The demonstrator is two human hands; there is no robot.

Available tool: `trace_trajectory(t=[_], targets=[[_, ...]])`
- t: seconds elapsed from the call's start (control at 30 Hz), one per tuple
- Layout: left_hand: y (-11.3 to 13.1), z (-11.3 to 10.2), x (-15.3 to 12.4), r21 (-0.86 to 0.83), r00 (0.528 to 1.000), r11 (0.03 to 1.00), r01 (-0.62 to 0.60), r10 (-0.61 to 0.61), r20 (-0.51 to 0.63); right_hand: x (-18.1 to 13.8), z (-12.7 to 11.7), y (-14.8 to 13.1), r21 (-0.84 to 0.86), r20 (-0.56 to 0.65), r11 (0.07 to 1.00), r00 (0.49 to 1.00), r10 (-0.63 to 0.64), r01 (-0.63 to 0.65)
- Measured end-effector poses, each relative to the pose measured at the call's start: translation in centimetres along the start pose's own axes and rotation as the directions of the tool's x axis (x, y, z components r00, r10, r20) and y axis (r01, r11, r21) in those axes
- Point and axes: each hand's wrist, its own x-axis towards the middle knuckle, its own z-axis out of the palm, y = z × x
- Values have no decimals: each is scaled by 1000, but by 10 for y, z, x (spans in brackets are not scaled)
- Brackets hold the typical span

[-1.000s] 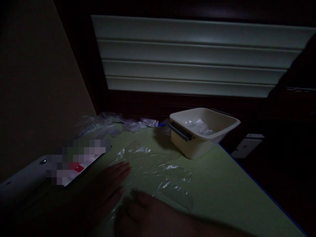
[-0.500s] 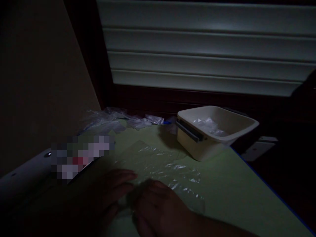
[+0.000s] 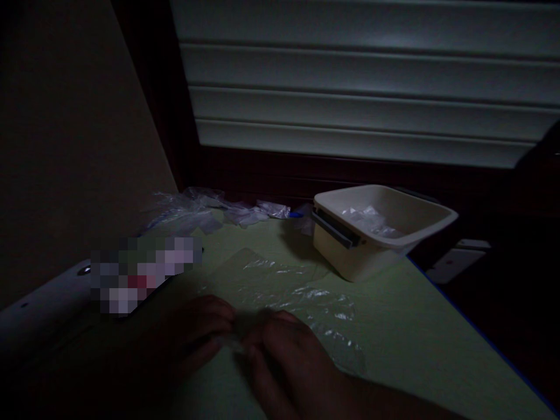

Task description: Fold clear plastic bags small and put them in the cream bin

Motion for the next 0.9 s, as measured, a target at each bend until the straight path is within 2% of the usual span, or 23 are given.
trace_trajectory(t=[0.13, 0.2, 0.37, 0.6, 0.73, 0.83, 0.9], targets=[[0, 4, -3, -5, 991, 1000, 28, -28, -134, 1, -1, 0, -2, -42, 1000, 999, 18, -18], [1, 4, -3, 9, 990, 1000, 30, -28, -137, 1, 0, 1, 1, -63, 1000, 998, 28, -28], [6, 0, 2, 85, 988, 994, -62, 73, -133, 2, 1, 5, 10, -59, 999, 998, 36, -36], [8, -4, 5, 82, 988, 995, -57, 68, -139, 3, -2, 0, -55, -34, 995, 996, -88, 86], [4, 1, 1, 83, 983, 996, -16, 31, -182, 2, -3, 1, -115, 65, 972, 978, -200, 206], [-1, 6, -2, 81, 981, 996, 27, -11, -194, 2, 0, 6, -133, 134, 936, 942, -309, 326], [-2, 7, -4, 86, 981, 996, 39, -22, -191, 3, 3, 9, -154, 175, 928, 933, -313, 340]])
